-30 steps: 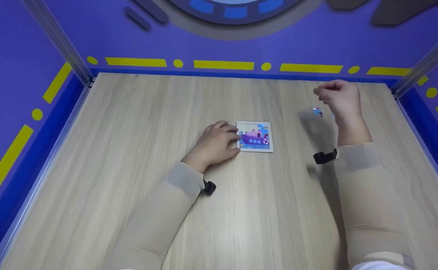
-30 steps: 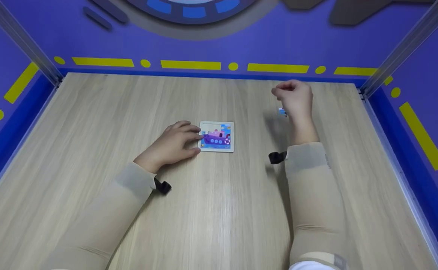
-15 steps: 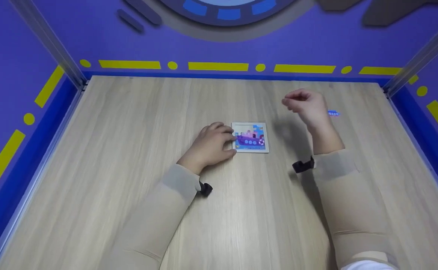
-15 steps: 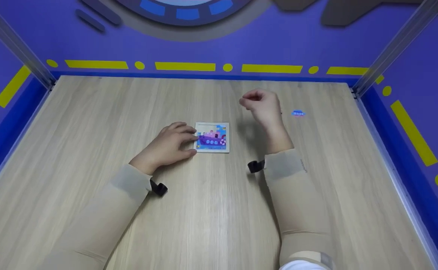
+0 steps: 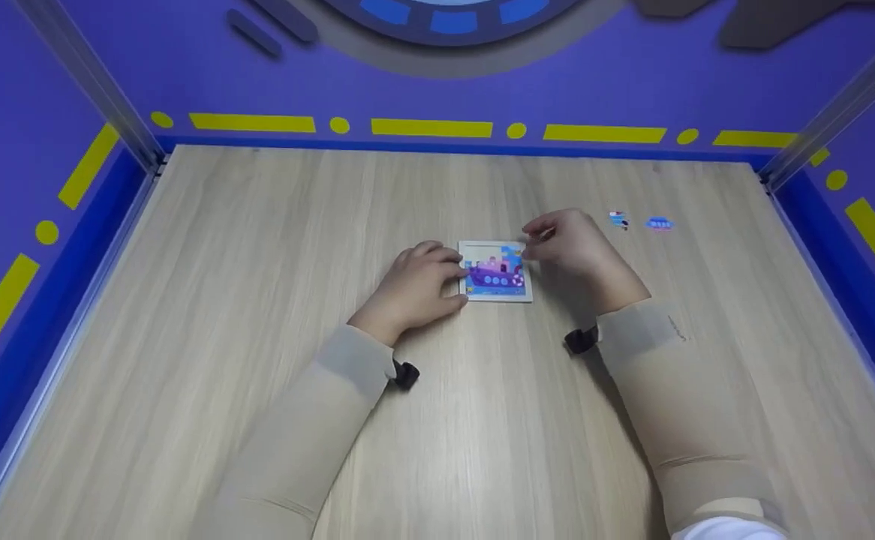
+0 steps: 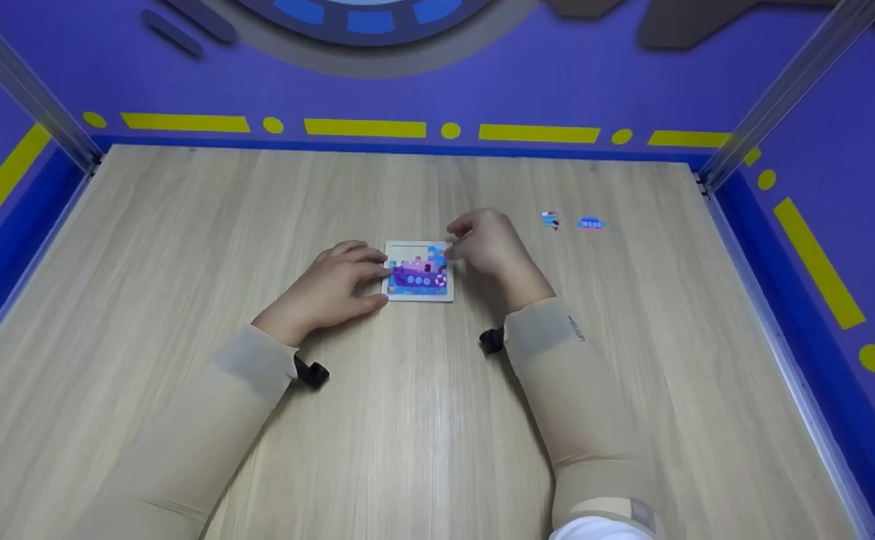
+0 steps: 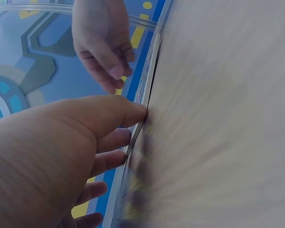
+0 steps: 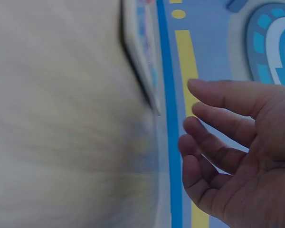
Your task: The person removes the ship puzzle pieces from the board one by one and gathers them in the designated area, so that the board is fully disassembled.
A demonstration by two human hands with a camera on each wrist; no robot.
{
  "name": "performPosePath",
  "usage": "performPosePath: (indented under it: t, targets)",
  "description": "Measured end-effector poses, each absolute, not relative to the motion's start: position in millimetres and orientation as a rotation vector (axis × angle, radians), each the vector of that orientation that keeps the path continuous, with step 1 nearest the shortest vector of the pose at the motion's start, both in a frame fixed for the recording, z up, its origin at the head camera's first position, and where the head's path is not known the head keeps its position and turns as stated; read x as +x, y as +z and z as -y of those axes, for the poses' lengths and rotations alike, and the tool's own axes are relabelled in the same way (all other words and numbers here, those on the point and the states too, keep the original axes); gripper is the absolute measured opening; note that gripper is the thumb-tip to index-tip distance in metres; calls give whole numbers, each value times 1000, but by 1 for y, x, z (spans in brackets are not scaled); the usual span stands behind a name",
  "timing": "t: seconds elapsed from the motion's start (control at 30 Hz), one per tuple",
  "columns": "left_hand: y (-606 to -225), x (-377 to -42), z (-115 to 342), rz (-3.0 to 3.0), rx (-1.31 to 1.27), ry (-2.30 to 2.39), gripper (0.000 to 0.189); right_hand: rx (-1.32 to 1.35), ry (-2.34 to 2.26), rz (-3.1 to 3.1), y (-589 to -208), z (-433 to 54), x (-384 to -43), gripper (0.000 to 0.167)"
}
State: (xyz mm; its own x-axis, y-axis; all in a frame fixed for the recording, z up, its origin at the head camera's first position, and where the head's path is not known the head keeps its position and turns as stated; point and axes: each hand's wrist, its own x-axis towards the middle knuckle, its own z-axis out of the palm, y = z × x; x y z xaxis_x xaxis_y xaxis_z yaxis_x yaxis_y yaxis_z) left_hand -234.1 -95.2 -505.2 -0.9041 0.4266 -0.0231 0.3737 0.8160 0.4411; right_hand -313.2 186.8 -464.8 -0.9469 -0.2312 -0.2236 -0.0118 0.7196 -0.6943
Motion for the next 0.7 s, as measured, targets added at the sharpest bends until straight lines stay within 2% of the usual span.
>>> performPosePath:
  t: [0.17, 0.43, 0.7]
  targets:
    - [-504, -235, 96, -2886, 634, 658, 50, -273, -958, -2629, -474, -182, -315, 51]
    - [-509, -233, 96, -2888, 644, 678, 49, -290, -893, -2647, -482, -181, -312, 53]
    - [-504, -235, 94, -2887, 637, 640, 48, -260, -884, -2658, -481, -178, -310, 46]
